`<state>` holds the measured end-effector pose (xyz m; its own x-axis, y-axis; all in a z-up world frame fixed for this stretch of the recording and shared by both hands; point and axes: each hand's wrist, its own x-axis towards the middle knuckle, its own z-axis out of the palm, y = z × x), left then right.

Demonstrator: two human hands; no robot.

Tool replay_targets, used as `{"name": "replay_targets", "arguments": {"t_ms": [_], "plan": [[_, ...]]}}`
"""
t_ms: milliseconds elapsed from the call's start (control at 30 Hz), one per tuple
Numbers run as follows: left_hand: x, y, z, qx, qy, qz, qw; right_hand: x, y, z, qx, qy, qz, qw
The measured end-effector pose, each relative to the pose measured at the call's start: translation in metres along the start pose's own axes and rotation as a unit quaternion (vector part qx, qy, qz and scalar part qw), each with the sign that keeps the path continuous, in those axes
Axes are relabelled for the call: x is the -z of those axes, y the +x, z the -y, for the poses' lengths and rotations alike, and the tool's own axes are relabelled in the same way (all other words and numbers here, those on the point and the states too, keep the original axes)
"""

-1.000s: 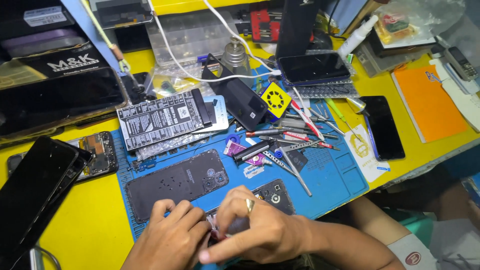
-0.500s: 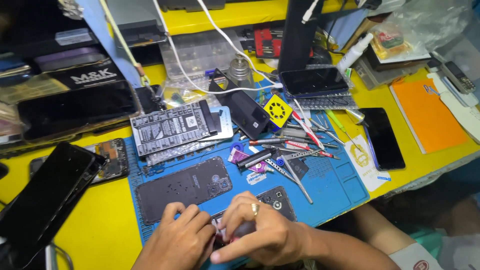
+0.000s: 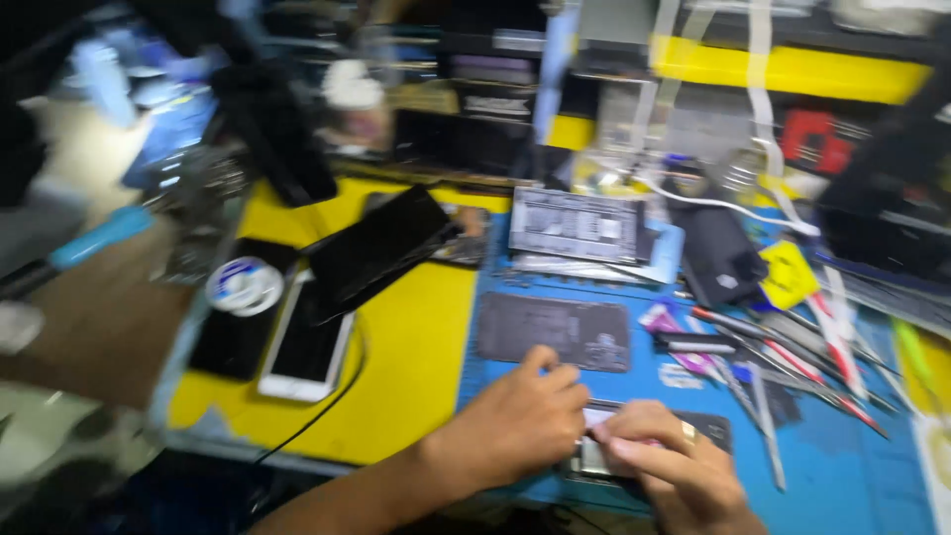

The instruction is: Disassembling a smartphone by removing internal screws and prying apart the chassis components on a repair bench.

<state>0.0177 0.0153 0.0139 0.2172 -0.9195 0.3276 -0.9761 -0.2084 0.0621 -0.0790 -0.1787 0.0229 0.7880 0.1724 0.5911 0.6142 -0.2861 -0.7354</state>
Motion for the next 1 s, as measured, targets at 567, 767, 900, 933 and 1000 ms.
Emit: {"name": "replay_targets", "arguments": {"t_ms": [567, 767, 900, 933, 1000], "plan": [[0.017, 0.014, 0.052, 0.228, -0.128, 0.193, 0.946, 0.043, -0.037, -0.041, -0.04, -0.169, -0.201, 0.964], [-0.011, 0.0, 0.07, 0.156, -0.014, -0.005, 0.988, 0.04, -0.038, -0.043, -0.055, -0.155, -0.215, 0.963], [0.003, -0.011, 0.083, 0.191, -0.02, -0.163, 0.968, 0.041, -0.044, -0.041, -0.08, -0.128, -0.223, 0.963], [0.018, -0.016, 0.092, 0.197, -0.012, -0.16, 0.967, 0.041, -0.047, -0.04, -0.076, -0.118, -0.221, 0.965], [0.045, -0.025, 0.107, 0.284, -0.011, -0.313, 0.906, 0.042, -0.056, -0.038, -0.197, -0.132, -0.244, 0.94]]}}
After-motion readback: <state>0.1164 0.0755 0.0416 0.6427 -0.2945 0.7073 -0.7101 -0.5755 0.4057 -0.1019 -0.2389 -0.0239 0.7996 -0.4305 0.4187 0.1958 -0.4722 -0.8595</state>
